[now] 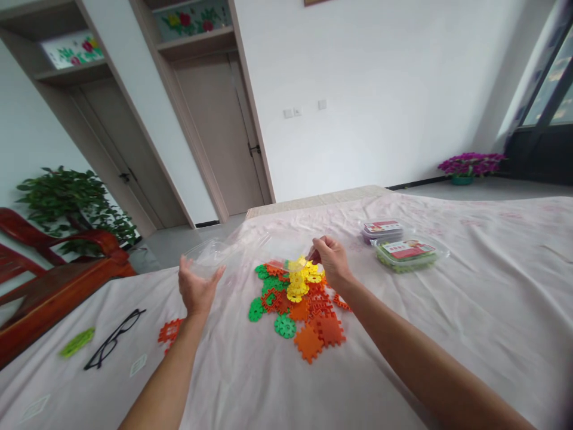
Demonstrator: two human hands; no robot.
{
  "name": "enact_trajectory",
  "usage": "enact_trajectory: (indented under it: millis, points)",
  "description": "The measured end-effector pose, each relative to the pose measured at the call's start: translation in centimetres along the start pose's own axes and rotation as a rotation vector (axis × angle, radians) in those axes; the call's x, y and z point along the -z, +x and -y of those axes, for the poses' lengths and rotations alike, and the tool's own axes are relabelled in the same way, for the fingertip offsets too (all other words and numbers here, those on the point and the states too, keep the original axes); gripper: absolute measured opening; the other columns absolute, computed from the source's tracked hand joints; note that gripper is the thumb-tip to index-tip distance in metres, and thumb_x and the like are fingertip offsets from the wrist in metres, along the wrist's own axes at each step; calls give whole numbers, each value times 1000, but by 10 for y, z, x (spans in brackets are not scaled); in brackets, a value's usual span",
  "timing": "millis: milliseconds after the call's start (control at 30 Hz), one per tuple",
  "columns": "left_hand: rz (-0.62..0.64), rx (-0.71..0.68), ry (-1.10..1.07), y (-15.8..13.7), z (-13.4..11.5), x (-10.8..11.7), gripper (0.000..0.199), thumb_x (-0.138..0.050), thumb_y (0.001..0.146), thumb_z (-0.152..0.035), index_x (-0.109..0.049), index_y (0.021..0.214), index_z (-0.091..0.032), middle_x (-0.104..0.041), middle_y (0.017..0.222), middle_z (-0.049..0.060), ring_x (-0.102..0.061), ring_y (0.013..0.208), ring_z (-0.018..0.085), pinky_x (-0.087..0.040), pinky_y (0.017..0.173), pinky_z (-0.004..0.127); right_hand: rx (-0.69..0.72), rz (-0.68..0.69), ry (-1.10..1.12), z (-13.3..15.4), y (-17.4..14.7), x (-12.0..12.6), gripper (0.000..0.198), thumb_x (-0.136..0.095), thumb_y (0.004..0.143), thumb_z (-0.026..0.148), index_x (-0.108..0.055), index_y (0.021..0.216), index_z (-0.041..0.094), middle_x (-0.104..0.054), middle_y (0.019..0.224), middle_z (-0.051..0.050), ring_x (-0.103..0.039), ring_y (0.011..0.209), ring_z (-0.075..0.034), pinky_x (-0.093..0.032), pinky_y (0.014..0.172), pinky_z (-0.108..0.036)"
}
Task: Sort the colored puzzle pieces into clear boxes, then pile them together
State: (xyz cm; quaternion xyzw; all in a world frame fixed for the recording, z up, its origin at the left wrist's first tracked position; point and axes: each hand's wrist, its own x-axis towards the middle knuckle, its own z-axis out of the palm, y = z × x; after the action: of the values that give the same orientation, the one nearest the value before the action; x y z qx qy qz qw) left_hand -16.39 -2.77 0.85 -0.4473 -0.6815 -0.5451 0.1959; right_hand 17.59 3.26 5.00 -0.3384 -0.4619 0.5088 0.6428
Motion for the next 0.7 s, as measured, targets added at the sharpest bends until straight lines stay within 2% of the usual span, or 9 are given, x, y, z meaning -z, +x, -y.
enact_trajectory:
  millis: [167, 333, 433, 600, 700]
  points:
    - [79, 56, -136, 1, 8, 1, 125, -85, 56, -53, -10, 152, -22, -40, 143, 19, -44, 132, 34, -36, 109, 50, -56, 64, 7, 0, 6, -30, 27, -61, 73, 38, -46, 61, 20, -60, 50, 3, -62, 46, -12, -39, 41, -18]
    - [152, 118, -89, 0, 2, 7, 126, -84, 56, -56, -9, 152, -25, -43, 140, 17, -43, 132, 35, -37, 108, 53, -35, 124, 19, 7, 17, -63, 23, -58, 74, 34, -46, 61, 20, -60, 51, 4, -62, 45, -12, -39, 41, -18]
    - [191, 121, -53, 0, -6, 12, 122, -83, 57, -57, -11, 151, -28, -44, 139, 15, -44, 132, 35, -37, 108, 53, -91, 192, -15, 5, 25, -88, 21, -58, 76, 29, -45, 62, 20, -61, 51, 4, -63, 45, -12, -38, 39, -17]
    - [242, 130, -38, 3, -7, 14, 116, -83, 57, -57, -18, 148, -29, -44, 136, 13, -44, 130, 35, -38, 108, 52, -193, 344, -99, -1, 35, -127, 24, -57, 86, 32, -48, 69, 18, -65, 59, 0, -65, 48, -12, -41, 39, -16]
    - [239, 159, -99, 4, 0, 12, 118, -86, 54, -54, -20, 148, -26, -42, 137, 14, -40, 133, 36, -35, 109, 55, -244, 435, -135, -6, 36, -138, 26, -49, 94, 36, -51, 76, 17, -68, 70, -4, -64, 49, -11, -46, 42, -18]
